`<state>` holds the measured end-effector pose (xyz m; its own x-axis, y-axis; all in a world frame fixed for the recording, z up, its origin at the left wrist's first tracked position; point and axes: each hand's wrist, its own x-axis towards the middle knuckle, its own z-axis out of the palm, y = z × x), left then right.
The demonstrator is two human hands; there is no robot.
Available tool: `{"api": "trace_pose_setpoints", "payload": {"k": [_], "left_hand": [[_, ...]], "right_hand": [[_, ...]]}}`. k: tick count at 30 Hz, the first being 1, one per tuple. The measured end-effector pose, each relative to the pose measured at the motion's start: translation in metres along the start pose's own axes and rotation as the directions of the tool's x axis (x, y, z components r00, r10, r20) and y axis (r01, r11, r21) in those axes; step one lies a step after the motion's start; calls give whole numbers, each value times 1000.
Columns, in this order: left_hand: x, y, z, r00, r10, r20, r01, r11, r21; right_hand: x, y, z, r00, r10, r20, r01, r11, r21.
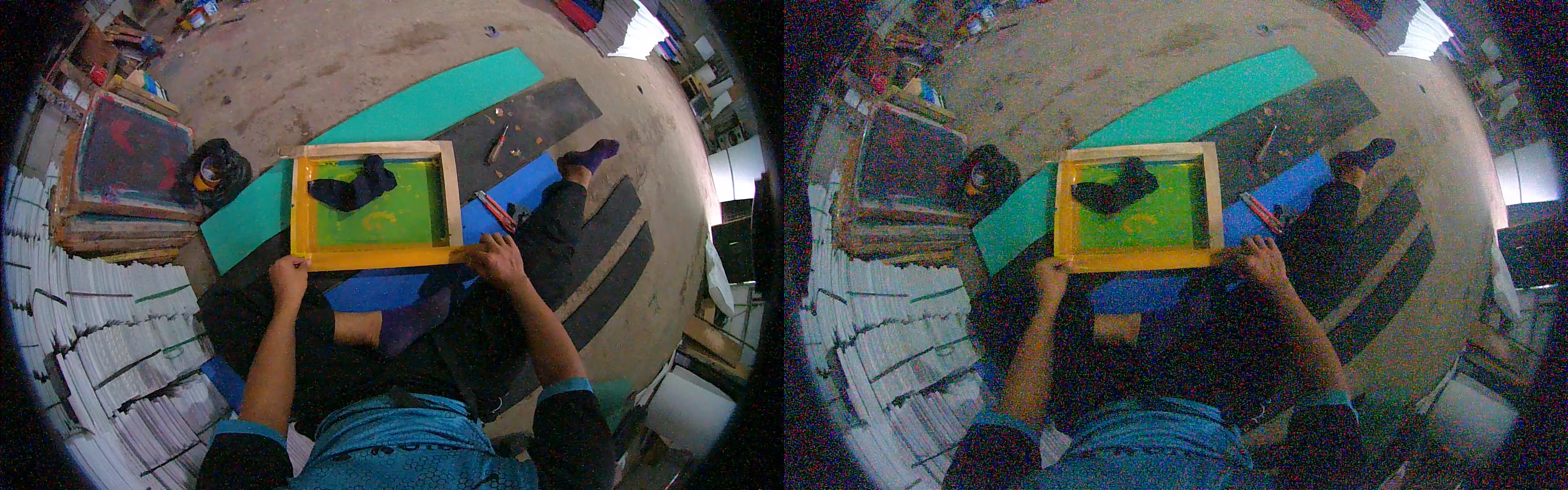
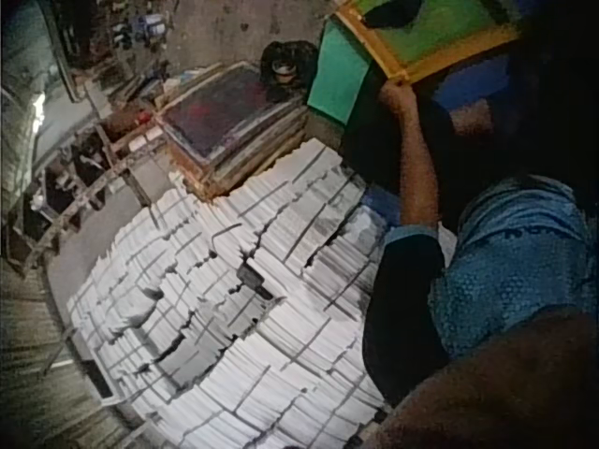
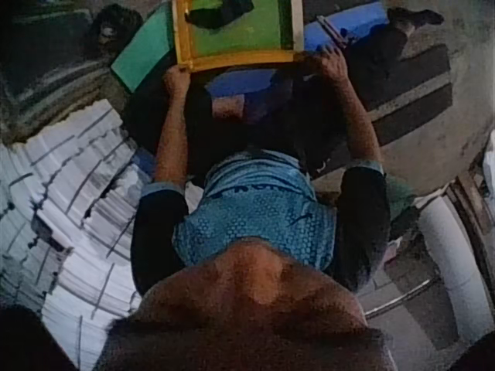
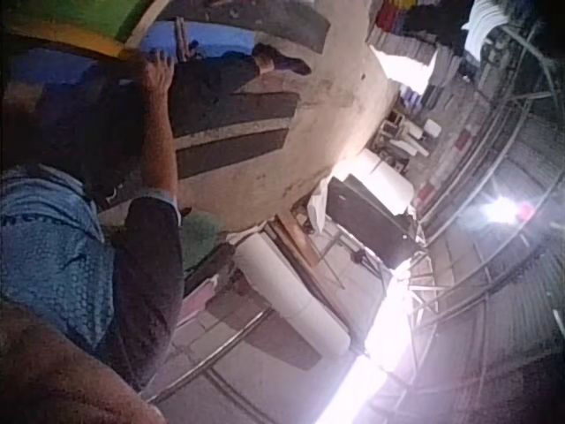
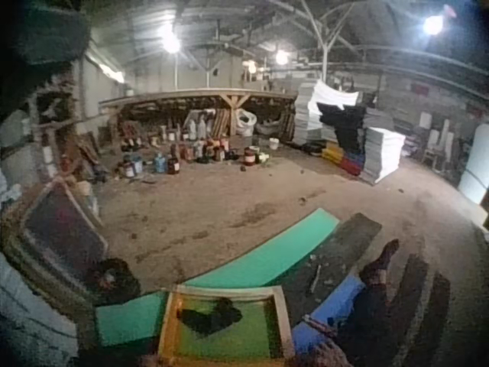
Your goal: The person sits on the floor and prepares a screen printing frame by wiping the mesh with a cloth and applying yellow tape to the edges. They use a utility knife to cut the tape and smooth it down, repeating the process on different sides of the frame.
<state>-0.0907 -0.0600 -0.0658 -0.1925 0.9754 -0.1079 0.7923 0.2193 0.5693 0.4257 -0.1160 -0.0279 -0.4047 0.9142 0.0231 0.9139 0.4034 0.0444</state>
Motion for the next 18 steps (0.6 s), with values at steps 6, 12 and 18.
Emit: {"api": "trace_pose_setpoints", "payload": {"k": [6, 12, 18], "left_hand": [[-2, 7, -2, 1000, 26, -5, -26, 1000, 12], [5, -10, 7, 1000, 6, 13, -6, 1000, -3], [5, -4, 7, 999, -18, 29, 18, 1000, 4]], "right_hand": [[-2, -5, 0, 1000, 22, 9, -21, 999, -25], [5, -18, -7, 997, -38, -64, 32, 994, -100], [-3, -27, 17, 983, -167, -75, 163, 985, -58]]}}
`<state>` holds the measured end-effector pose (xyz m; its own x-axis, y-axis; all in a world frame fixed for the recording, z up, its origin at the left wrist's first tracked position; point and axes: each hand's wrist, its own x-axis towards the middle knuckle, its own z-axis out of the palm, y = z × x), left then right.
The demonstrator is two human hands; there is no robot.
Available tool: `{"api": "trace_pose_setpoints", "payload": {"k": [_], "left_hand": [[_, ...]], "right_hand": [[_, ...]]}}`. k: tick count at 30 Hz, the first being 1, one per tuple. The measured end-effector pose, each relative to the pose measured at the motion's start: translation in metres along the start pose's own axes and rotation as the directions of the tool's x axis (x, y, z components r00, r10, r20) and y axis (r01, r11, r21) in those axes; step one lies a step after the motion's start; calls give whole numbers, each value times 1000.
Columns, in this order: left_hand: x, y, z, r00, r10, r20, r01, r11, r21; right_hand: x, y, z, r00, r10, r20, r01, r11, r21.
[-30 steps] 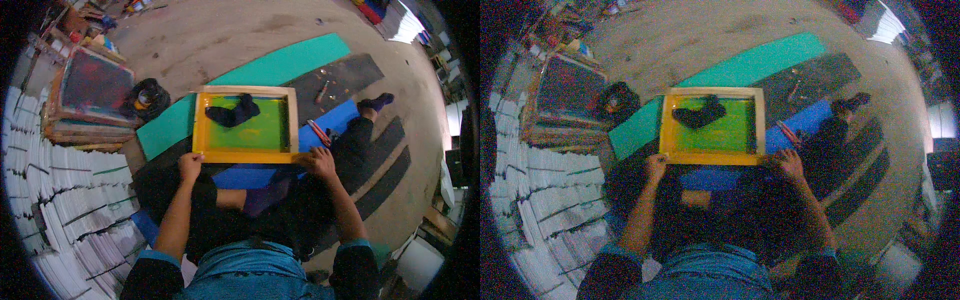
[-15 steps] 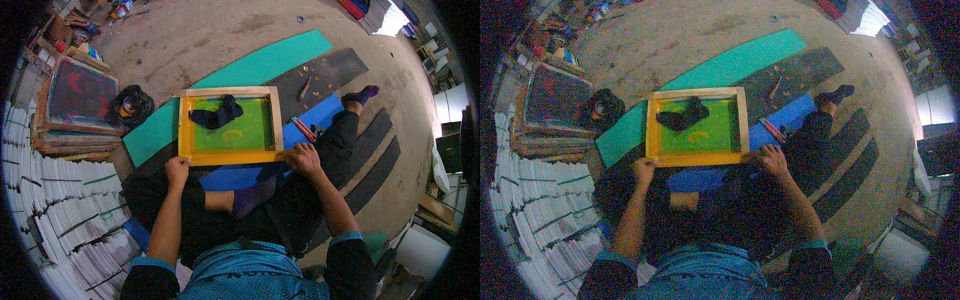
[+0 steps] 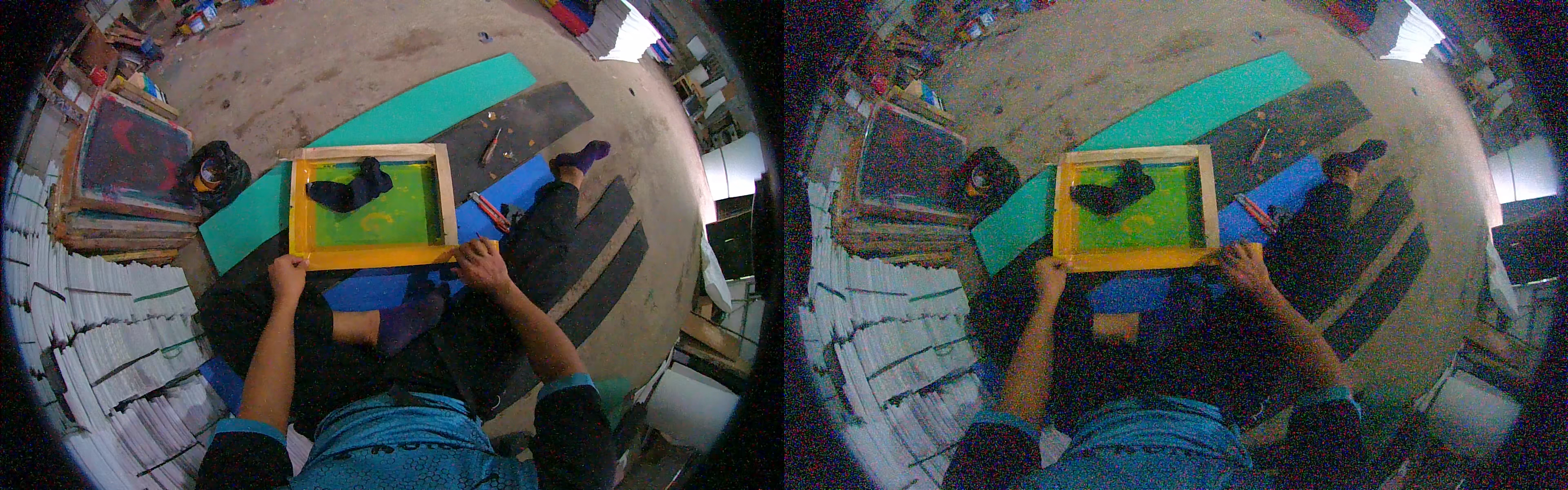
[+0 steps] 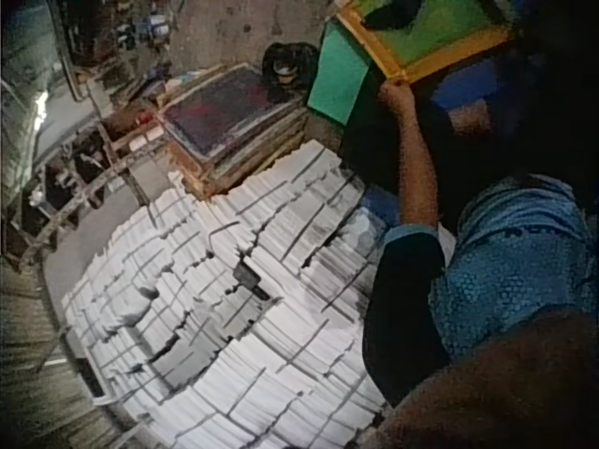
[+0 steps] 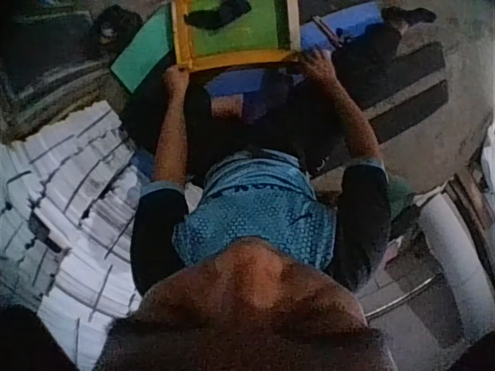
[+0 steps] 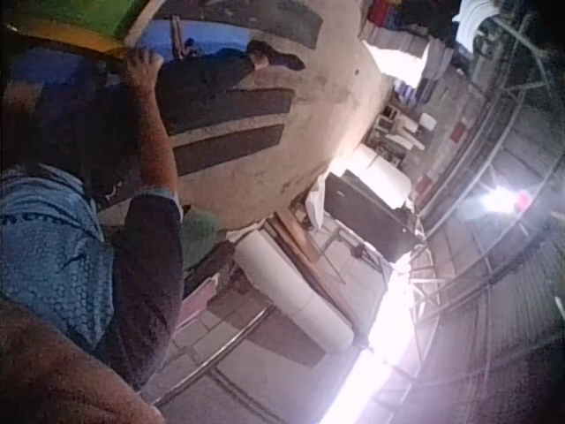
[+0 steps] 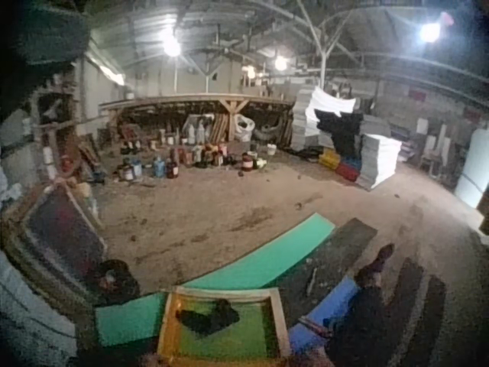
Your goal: The person sits on the floor and prepares a screen printing frame by wiping the mesh with a cloth and applying yellow tape to the edges. They use a utility knife to cut the tape and smooth it down, repeating the process on different sides of the frame.
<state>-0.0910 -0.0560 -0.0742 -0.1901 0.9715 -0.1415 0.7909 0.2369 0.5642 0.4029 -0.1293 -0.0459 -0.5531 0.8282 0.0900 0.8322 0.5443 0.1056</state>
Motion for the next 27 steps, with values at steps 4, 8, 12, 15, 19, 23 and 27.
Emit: {"api": "trace_pose_setpoints", "payload": {"k": [4, 8, 12, 15, 19, 23, 27], "left_hand": [[-2, 6, -6, 1000, 9, -10, -9, 1000, 2], [-9, 19, -17, 999, 2, -35, 0, 998, 60], [-9, 24, -16, 998, 40, -50, -37, 997, 61], [-6, 19, -18, 1000, 16, -20, -15, 999, 33], [-5, 22, -16, 1000, -19, 24, 18, 998, 52], [2, -5, -4, 999, 27, -27, -27, 1000, -10], [-1, 6, -10, 999, 39, -17, -40, 999, -29]], "right_hand": [[8, -6, -2, 990, 125, 63, -123, 992, -35], [13, 3, -11, 984, 174, 46, -173, 985, -20], [17, 60, 6, 824, 563, 65, -567, 819, 89], [39, 80, -2, 703, 697, 141, -711, 684, 161], [34, 98, 19, 549, 795, 259, -836, 518, 180], [43, 106, 20, 548, 737, 396, -829, 541, 142], [54, 101, 9, 533, 763, 366, -844, 509, 168]]}}
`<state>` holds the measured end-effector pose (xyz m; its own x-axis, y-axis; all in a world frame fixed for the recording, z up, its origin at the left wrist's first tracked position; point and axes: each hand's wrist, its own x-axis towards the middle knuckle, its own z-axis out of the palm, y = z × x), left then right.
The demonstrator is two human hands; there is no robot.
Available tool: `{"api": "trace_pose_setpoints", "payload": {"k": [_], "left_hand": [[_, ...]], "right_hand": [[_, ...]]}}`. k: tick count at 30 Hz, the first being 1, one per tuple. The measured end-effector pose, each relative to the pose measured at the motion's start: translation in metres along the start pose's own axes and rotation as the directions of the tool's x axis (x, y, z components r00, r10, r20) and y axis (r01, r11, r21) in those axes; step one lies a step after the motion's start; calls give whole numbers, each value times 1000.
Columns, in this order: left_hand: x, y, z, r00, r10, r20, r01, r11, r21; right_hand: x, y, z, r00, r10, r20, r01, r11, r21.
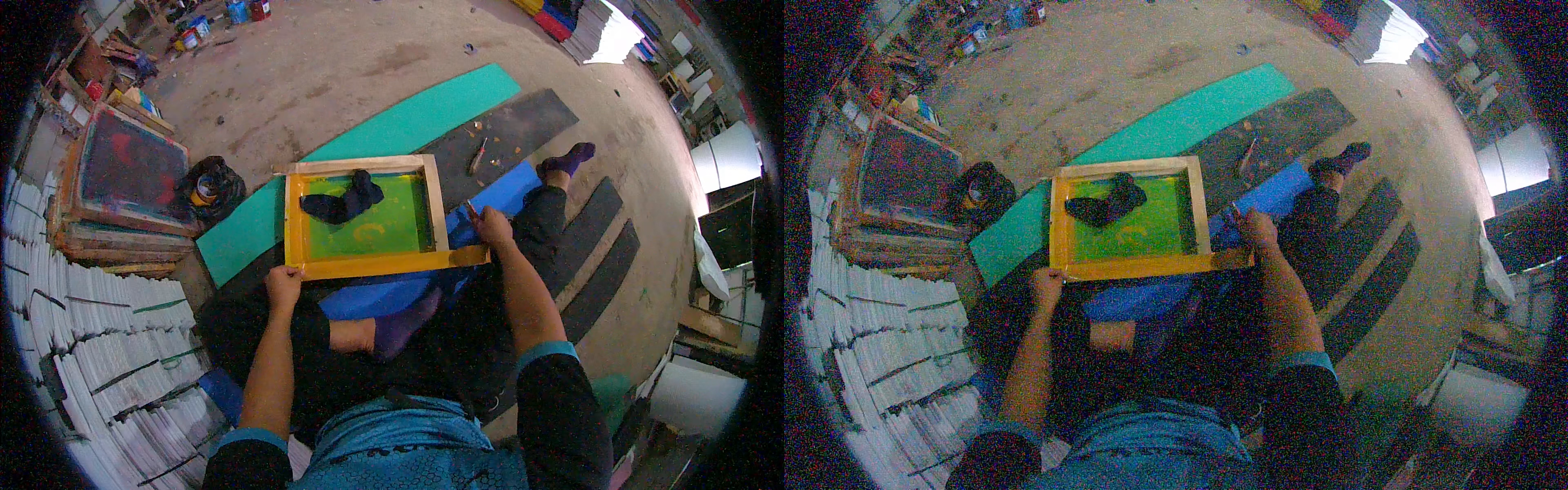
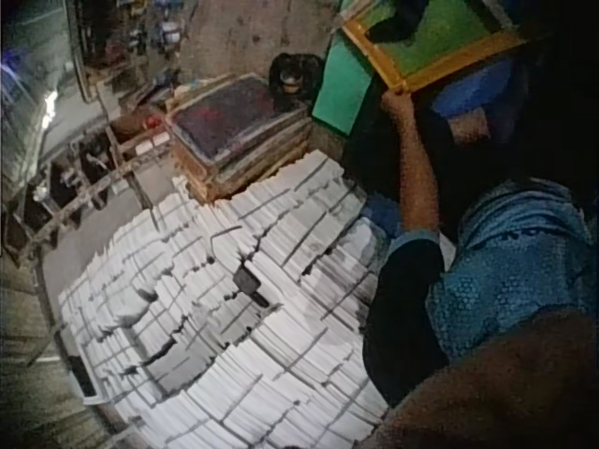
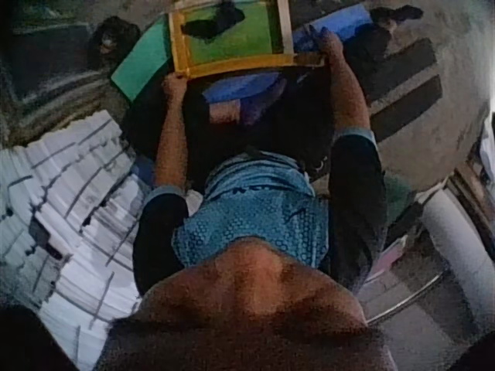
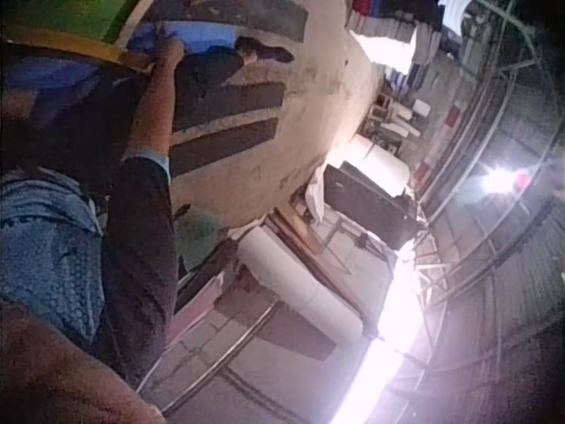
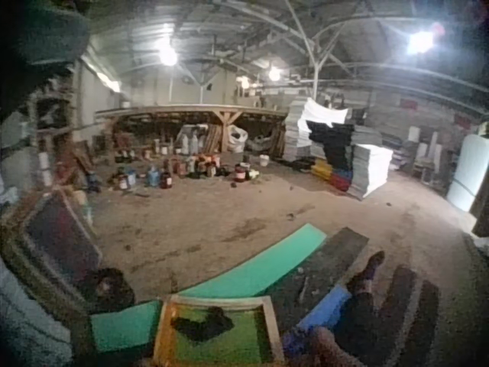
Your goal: The person sits on the floor and prepares a screen printing frame by wiping the mesh with a cloth and applying yellow tape to the edges. They use a utility knife to cut the tape and smooth it down, repeating the process on different sides of the frame.
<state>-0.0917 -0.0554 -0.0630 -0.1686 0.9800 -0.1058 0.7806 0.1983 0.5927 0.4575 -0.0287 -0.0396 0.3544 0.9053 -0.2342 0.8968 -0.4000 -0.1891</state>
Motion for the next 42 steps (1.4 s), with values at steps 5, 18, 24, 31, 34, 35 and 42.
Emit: {"api": "trace_pose_setpoints", "payload": {"k": [5, 18, 24, 31, 34, 35, 42], "left_hand": [[7, -19, 14, 1000, 21, 8, -22, 1000, 3], [-3, 11, -5, 999, 11, -36, -9, 997, 71], [1, 6, -5, 1000, -20, -1, 20, 999, 27], [-2, 10, -6, 1000, -8, -14, 9, 1000, 22], [-3, 9, -6, 999, 1, -37, 1, 999, 44], [-3, 8, -5, 999, -12, -33, 13, 999, 36], [3, -3, 1, 1000, -24, 9, 24, 1000, 8]], "right_hand": [[-18, -18, -15, 962, -87, -258, 85, 996, -19], [-187, -89, 10, 986, 154, 61, -165, 944, 287], [-183, -80, 27, 979, 86, 185, -146, 929, 339], [-183, -81, 33, 996, 6, 88, -38, 930, 367], [-183, -82, 34, 999, -51, -4, 50, 954, 296], [-183, -83, 33, 998, -55, -1, 53, 956, 290], [-179, -80, 44, 997, -68, -19, 71, 959, 273]]}}
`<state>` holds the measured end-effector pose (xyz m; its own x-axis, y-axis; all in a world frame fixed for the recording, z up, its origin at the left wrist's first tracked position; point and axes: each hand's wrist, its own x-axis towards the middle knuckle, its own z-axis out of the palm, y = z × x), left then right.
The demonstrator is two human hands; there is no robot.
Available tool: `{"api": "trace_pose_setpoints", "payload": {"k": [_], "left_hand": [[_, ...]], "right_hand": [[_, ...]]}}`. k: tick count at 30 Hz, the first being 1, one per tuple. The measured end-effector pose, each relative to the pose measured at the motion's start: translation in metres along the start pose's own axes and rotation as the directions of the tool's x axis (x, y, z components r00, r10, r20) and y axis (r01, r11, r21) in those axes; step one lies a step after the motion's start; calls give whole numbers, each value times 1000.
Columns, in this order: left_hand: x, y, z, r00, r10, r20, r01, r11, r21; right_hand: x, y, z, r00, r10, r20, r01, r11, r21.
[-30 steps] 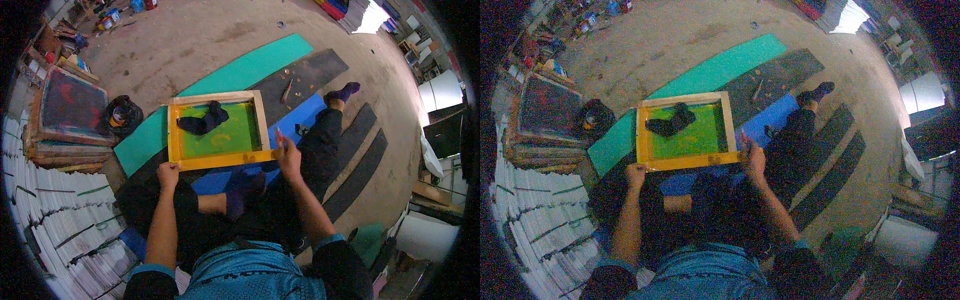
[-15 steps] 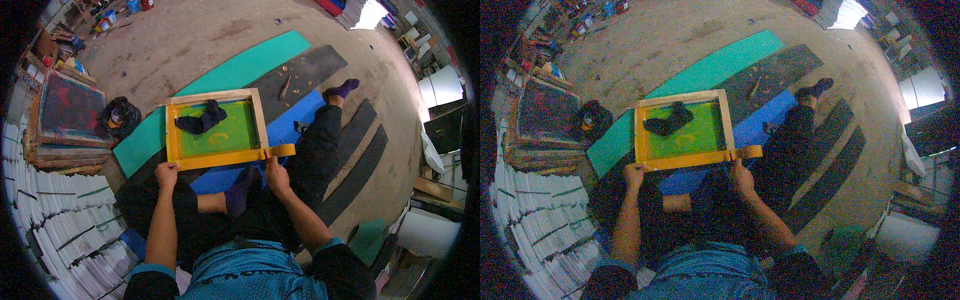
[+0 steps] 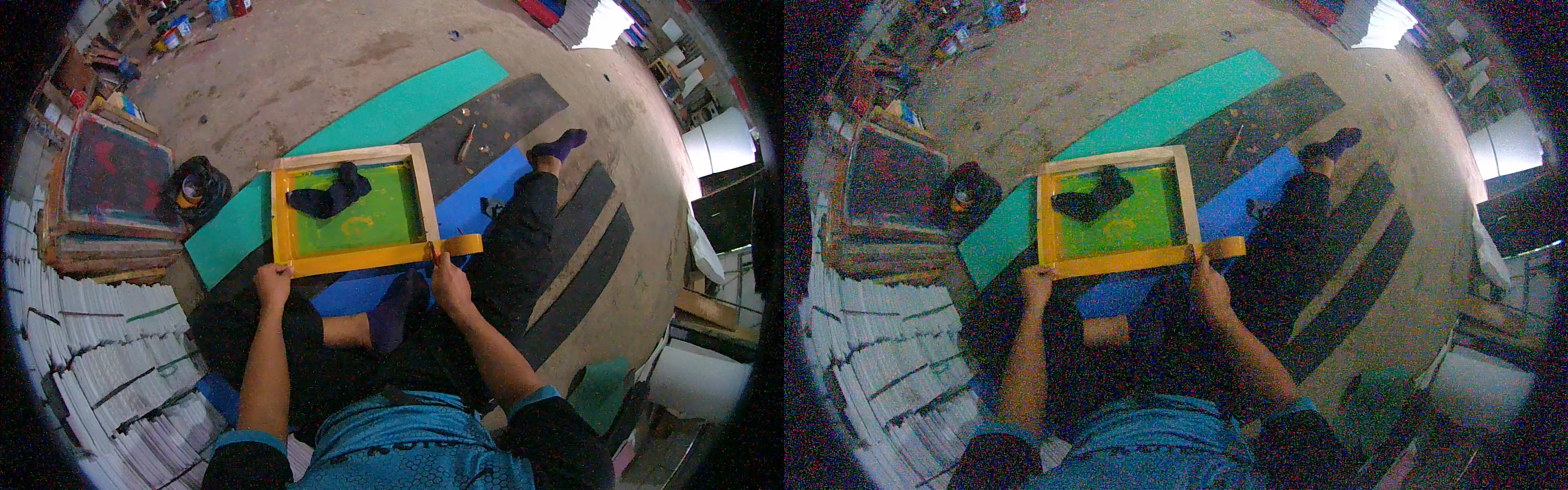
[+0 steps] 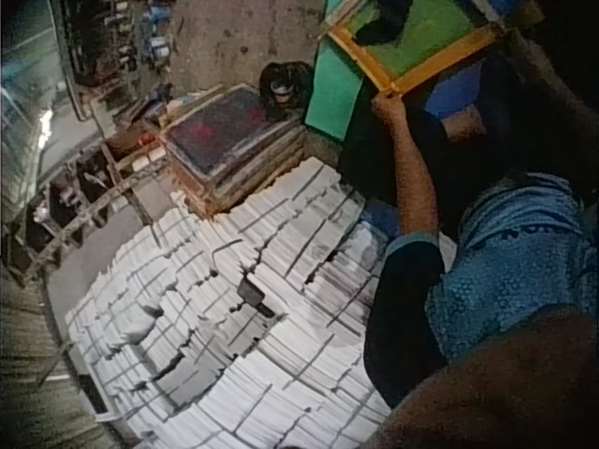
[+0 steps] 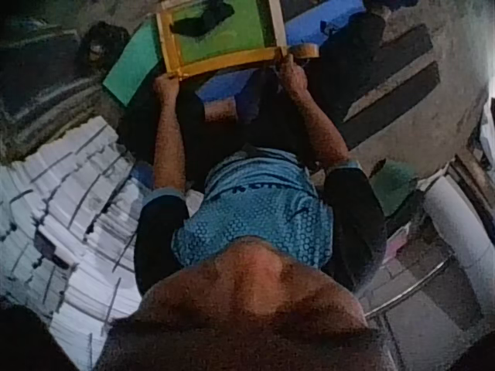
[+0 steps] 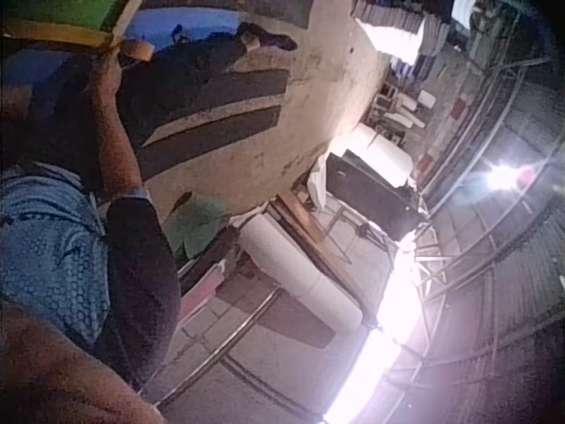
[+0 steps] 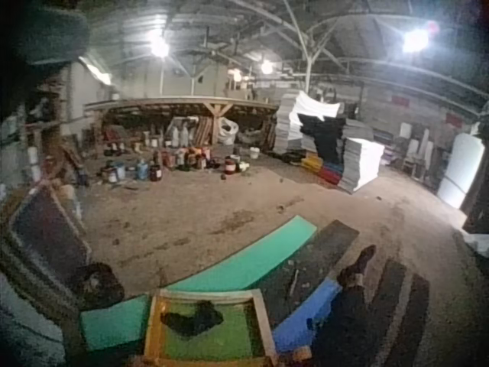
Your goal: The person sits on the floor and prepares a screen printing frame by wiping the mesh with a cloth and applying yellow tape to the edges. They use a utility knife to cut the tape and smooth it down, repeating the process on different sides of the frame.
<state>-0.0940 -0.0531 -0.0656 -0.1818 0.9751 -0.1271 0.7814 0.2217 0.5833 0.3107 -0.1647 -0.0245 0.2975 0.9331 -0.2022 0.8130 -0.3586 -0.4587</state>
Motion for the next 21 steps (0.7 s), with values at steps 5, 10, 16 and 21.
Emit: {"api": "trace_pose_setpoints", "payload": {"k": [5, 10, 16, 21], "left_hand": [[0, 2, -2, 1000, 4, 24, -4, 1000, -7], [8, -12, 5, 1000, 7, 26, -7, 1000, -11], [2, -1, 3, 998, 41, -36, -41, 999, 22], [0, 0, 1, 998, 67, -21, -67, 998, 20]], "right_hand": [[-1, -4, 0, 998, 22, 52, -18, 997, -72], [-11, -1, 2, 997, -75, -2, 75, 995, -66], [-30, 4, -5, 997, -48, 62, 53, 995, -82], [-40, -17, -33, 979, 106, 174, -110, 994, 14]]}}
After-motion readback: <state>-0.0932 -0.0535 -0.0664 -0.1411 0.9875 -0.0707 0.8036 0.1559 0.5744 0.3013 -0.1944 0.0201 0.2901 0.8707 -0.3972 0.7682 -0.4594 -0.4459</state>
